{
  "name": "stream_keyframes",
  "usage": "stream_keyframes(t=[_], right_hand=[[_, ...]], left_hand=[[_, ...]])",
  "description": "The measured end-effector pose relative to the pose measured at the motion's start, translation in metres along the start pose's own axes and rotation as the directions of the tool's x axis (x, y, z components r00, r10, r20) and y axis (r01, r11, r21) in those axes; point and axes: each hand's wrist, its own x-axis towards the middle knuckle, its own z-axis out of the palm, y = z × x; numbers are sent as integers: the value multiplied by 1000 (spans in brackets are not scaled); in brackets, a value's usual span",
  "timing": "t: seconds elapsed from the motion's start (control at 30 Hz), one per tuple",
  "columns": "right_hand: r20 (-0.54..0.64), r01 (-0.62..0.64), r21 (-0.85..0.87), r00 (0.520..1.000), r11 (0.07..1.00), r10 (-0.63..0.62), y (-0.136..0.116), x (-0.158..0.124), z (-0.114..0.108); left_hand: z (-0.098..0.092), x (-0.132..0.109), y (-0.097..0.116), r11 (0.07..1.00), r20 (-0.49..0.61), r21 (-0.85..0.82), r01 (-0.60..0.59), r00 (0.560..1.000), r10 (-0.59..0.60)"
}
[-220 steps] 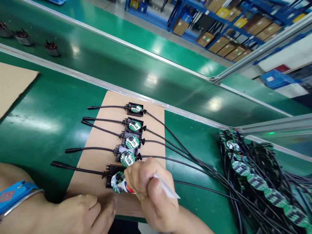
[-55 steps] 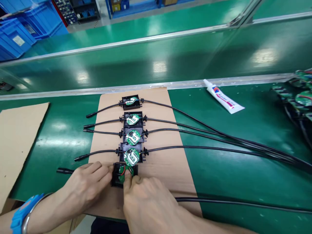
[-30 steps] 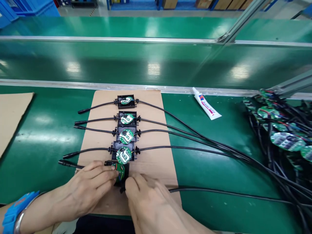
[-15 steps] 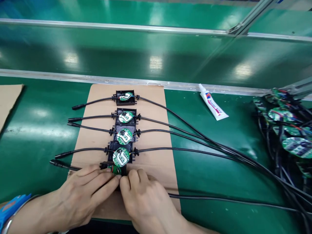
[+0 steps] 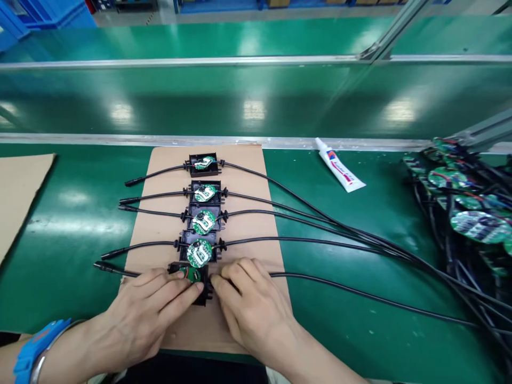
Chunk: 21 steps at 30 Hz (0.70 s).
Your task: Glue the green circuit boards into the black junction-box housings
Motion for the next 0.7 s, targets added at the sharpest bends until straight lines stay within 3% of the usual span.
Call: stream_keyframes(t=[0.17, 0.3, 0.43, 0.5, 0.57, 0.63, 0.7], right_hand=[[-75, 41, 4, 996, 999, -41, -1, -5, 9], [-52, 107, -54, 993, 993, -110, 2, -6, 14], [-36, 94, -53, 995, 994, -96, 9, -5, 12], [-64, 87, -40, 994, 995, -90, 7, -3, 6], [-112, 70, -29, 991, 997, -73, -3, -1, -1], [-138, 60, -33, 988, 998, -64, -20, 1, -5], [-96, 52, -79, 994, 996, -59, -41, 4, -2]], left_hand=[[1, 2, 5, 1000, 28, 29, 2, 1000, -3], [2, 6, 9, 998, 94, -28, 48, 995, -45], [-4, 8, 9, 990, 104, -117, 84, 992, -72], [-10, 3, 4, 978, 60, -189, 84, 995, -74], [-16, -5, -5, 958, -75, -269, 103, 989, -127], [-20, -15, -15, 930, -234, -321, 177, 937, -259], [-19, -22, -25, 898, -284, -351, 264, 884, -371]])
